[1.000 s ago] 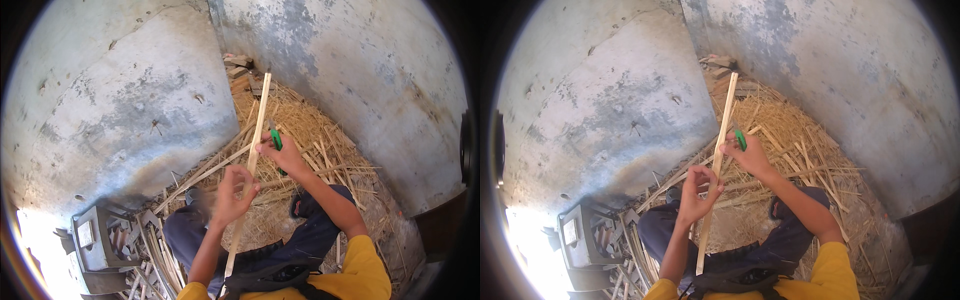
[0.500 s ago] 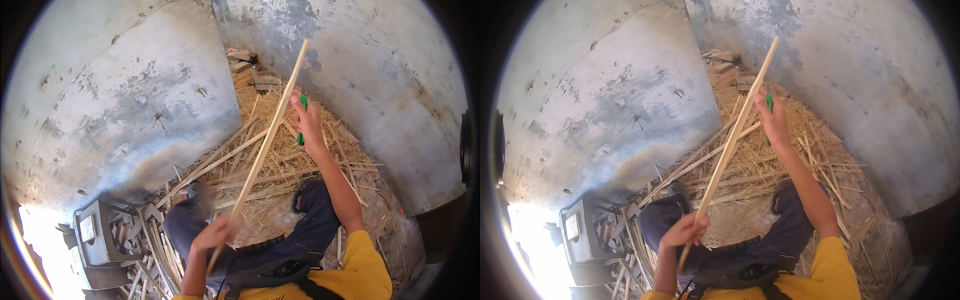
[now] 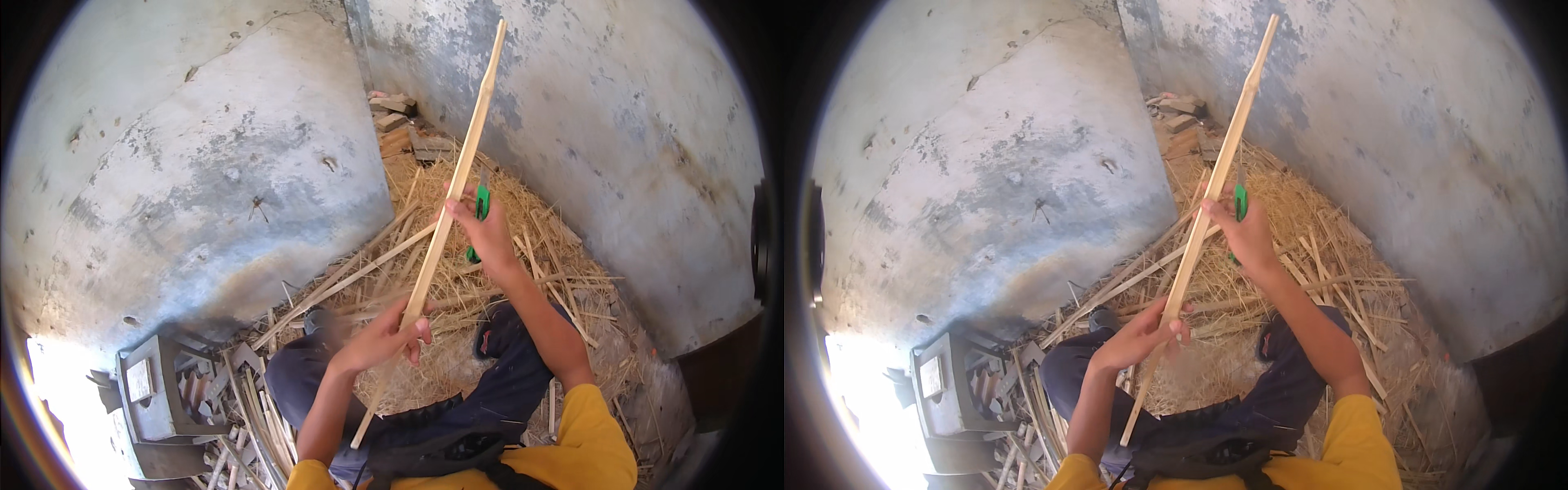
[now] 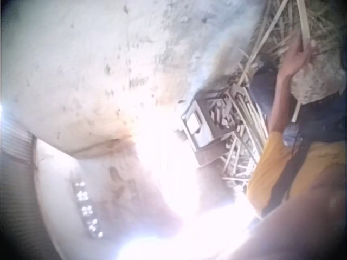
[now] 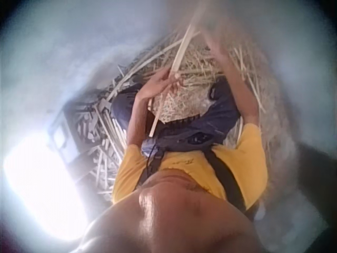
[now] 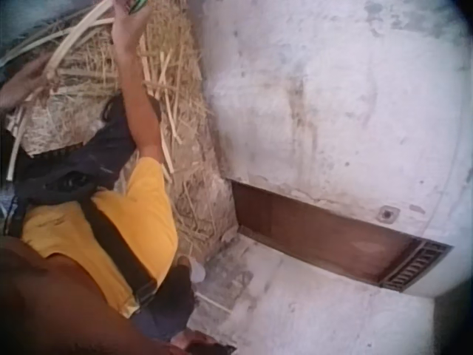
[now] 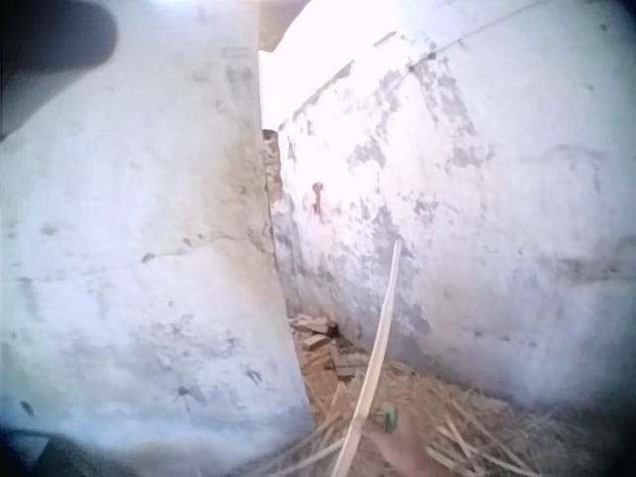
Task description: The person shaves thin strips of wood from a long piece of bamboo using a utility knife while squatting on a floor covered in wood shavings.
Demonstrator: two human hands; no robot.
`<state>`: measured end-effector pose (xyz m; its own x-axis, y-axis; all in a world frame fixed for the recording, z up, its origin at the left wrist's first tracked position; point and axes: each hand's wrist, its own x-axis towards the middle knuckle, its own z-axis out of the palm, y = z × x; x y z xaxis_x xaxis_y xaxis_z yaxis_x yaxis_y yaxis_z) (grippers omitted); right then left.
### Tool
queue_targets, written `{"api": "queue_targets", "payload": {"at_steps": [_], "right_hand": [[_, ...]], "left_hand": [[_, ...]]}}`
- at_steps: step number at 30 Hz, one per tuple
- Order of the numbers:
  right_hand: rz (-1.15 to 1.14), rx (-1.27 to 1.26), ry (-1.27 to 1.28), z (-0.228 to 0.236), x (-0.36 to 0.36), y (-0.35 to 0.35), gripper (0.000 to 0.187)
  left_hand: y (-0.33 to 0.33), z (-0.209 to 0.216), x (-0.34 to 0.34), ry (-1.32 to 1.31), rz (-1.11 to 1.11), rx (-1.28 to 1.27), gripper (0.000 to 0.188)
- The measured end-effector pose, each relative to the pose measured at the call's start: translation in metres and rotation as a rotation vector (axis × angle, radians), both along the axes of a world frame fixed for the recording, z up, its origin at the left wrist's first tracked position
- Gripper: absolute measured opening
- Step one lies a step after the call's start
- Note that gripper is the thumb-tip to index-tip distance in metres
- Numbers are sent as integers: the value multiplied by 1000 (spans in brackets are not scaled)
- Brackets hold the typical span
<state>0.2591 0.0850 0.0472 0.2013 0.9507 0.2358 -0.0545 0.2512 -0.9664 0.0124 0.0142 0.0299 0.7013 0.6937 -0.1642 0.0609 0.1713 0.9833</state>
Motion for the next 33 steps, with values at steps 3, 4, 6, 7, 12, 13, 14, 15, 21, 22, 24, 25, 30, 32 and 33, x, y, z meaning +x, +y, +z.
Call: {"api": "queue_targets", "payload": {"at_steps": [3, 4, 6, 7, 12, 13, 14, 15, 21, 22, 24, 25, 30, 32, 33], "right_hand": [[-73, -44, -10, 7, 11, 2, 42], [-90, -42, -15, 5, 13, 4, 42], [-128, -33, -49, 0, 16, 7, 43], [-124, -29, -73, -2, 17, 7, 43], [42, 97, -308, -17, 16, -3, 48], [98, 160, -398, -20, 13, -6, 50], [110, 216, -488, -23, 7, -11, 47], [124, 273, -579, -21, -3, -19, 44], [186, 457, -888, -30, -29, -38, 32], [202, 467, -912, -31, -30, -39, 31], [212, 501, -925, -31, -31, -40, 31], [217, 519, -931, -31, -31, -40, 31], [225, 548, -896, -30, -34, -41, 32], [229, 532, -882, -31, -34, -42, 32], [235, 520, -876, -29, -34, -42, 33]], "left_hand": [[-1, -19, -13, 54, -29, 29, 30], [-1, -25, -17, 46, -31, -2, 31], [1, -35, -23, -28, 0, -148, 35], [1, -39, -22, -43, 63, -133, 35], [-1, -36, -20, -94, 268, -135, 35], [-1, -35, -21, -108, 281, -145, 35], [-2, -34, -22, -122, 295, -156, 36], [-2, -33, -23, -138, 311, -167, 36], [-4, -36, -25, -188, 310, -162, 38], [-5, -36, -24, -201, 304, -168, 39], [-7, -33, -24, -227, 294, -176, 39], [-7, -32, -25, -245, 276, -195, 39], [-8, -34, -25, -330, 209, -188, 39], [-9, -32, -23, -352, 193, -230, 38], [-9, -31, -23, -361, 185, -251, 38]]}}
